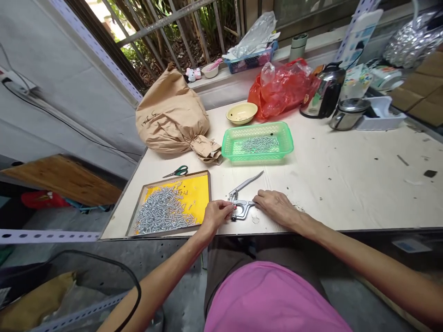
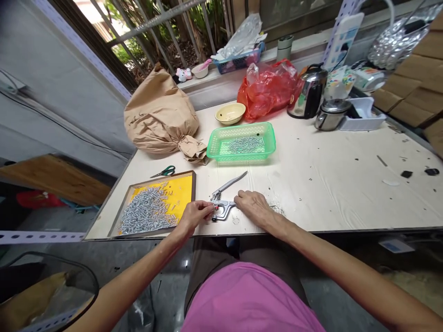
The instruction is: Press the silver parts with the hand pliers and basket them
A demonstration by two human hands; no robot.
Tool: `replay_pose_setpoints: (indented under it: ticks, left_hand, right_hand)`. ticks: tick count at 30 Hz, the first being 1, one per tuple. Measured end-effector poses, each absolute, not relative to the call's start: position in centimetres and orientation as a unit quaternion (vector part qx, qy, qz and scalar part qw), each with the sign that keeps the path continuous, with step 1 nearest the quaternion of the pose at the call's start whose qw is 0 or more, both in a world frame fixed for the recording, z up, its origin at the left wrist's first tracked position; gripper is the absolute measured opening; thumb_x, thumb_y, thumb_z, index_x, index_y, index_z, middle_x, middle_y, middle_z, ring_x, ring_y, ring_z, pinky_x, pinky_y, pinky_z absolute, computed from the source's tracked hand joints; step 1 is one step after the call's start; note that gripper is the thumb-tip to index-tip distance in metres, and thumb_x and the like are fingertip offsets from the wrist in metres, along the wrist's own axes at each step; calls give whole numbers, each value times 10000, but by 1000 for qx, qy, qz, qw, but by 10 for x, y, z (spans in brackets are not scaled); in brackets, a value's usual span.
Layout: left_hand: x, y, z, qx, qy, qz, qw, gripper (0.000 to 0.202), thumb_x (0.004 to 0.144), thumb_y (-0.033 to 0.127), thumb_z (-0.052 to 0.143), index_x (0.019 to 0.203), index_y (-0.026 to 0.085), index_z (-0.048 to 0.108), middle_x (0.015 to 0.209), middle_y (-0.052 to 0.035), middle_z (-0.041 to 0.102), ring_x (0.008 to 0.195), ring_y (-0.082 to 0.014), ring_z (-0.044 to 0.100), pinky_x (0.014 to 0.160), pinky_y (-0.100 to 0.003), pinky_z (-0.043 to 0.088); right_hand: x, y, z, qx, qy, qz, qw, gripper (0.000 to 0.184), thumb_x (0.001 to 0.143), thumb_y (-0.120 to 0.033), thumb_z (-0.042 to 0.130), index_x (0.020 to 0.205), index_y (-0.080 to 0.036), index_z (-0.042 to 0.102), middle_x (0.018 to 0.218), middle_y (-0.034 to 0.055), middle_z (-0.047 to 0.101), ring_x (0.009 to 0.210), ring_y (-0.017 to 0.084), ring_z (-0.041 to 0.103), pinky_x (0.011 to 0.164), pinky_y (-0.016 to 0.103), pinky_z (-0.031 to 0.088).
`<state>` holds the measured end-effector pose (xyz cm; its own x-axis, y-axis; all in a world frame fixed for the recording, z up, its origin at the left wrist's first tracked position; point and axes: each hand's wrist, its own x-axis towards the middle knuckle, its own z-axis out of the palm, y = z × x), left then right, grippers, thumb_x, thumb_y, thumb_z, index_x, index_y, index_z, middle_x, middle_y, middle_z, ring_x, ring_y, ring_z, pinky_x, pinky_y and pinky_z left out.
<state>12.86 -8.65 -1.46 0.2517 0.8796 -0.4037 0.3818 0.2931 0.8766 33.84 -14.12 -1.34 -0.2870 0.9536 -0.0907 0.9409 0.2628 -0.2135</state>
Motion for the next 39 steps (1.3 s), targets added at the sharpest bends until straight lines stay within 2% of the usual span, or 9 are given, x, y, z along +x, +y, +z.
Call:
replay_pose_setpoints:
  ticks: [5, 13, 19, 23, 25, 28, 31, 34, 39]
  left_hand:
    - [128, -90, -12, 543, 602, 185, 555, 281, 649, 353, 722, 563, 110, 611, 434, 27, 509, 391, -55, 409, 406, -188, 304]
    - [133, -88, -11, 527, 645, 123, 539, 200, 710, 260, 689, 608, 119, 591, 415, 42, 493, 351, -67, 421, 384, -199, 377]
    - [131, -85, -8, 541, 644, 60, 538, 245, 722, 312, 690, 610, 119, 589, 396, 61, 452, 346, -49, 384, 377, -182, 354]
    - [128, -86, -8, 524, 643, 52, 556, 285, 677, 374, 725, 641, 126, 589, 406, 74, 444, 353, -48, 383, 394, -186, 369]
    - [127, -87, -7, 530, 633, 51, 562, 312, 646, 401, 744, 637, 130, 589, 408, 78, 440, 354, -45, 380, 398, -185, 364]
    - [128, -87, -4, 542, 615, 38, 572, 333, 630, 414, 747, 586, 135, 570, 402, 73, 435, 351, -44, 364, 388, -185, 339]
    - [130, -86, 1, 551, 606, 14, 573, 365, 615, 420, 757, 522, 139, 543, 379, 66, 423, 337, -44, 341, 378, -192, 302]
    - [132, -86, 4, 554, 606, -6, 571, 399, 596, 423, 773, 479, 144, 512, 364, 59, 424, 322, -46, 334, 374, -199, 271]
    - [134, -88, 5, 543, 607, 0, 580, 400, 610, 404, 765, 476, 153, 485, 353, 68, 408, 303, -41, 319, 366, -195, 255]
  right_hand:
    - [338, -142, -19, -596, -795, 104, 44, 234, 967, -261, 387, 955, -187, 608, 959, 73, 605, 858, 180, 551, 655, 279, 324]
    - [338, -142, -21, -599, -793, 99, 40, 223, 963, -226, 375, 979, -181, 593, 970, 84, 592, 849, 179, 532, 661, 280, 330]
    - [337, -144, -24, -597, -797, 88, 40, 220, 956, -215, 381, 979, -176, 597, 950, 87, 589, 844, 189, 547, 663, 288, 355]
    - [342, -145, -14, -593, -795, 114, 65, 201, 932, -299, 461, 1015, -184, 603, 1032, 89, 586, 886, 196, 564, 721, 297, 402]
    - [349, -141, -10, -585, -797, 117, 95, 328, 879, -367, 553, 1158, -196, 561, 1205, 117, 540, 1012, 230, 544, 816, 338, 418]
    - [360, -128, -12, -579, -802, 109, 101, 737, 748, -493, 676, 1367, -193, 413, 1464, 182, 315, 1267, 343, 373, 970, 477, 352]
    - [367, -112, -20, -560, -816, 126, 60, 995, 639, -614, 708, 1434, -148, 332, 1517, 229, 197, 1377, 401, 170, 1046, 564, 229]
    - [371, -102, -27, -533, -833, 141, 41, 1065, 620, -689, 669, 1450, -130, 302, 1504, 239, 228, 1385, 408, 137, 1055, 583, 189]
    - [371, -96, -23, -517, -844, 132, 55, 1039, 611, -696, 662, 1416, -124, 343, 1408, 227, 379, 1309, 393, 284, 1020, 568, 241]
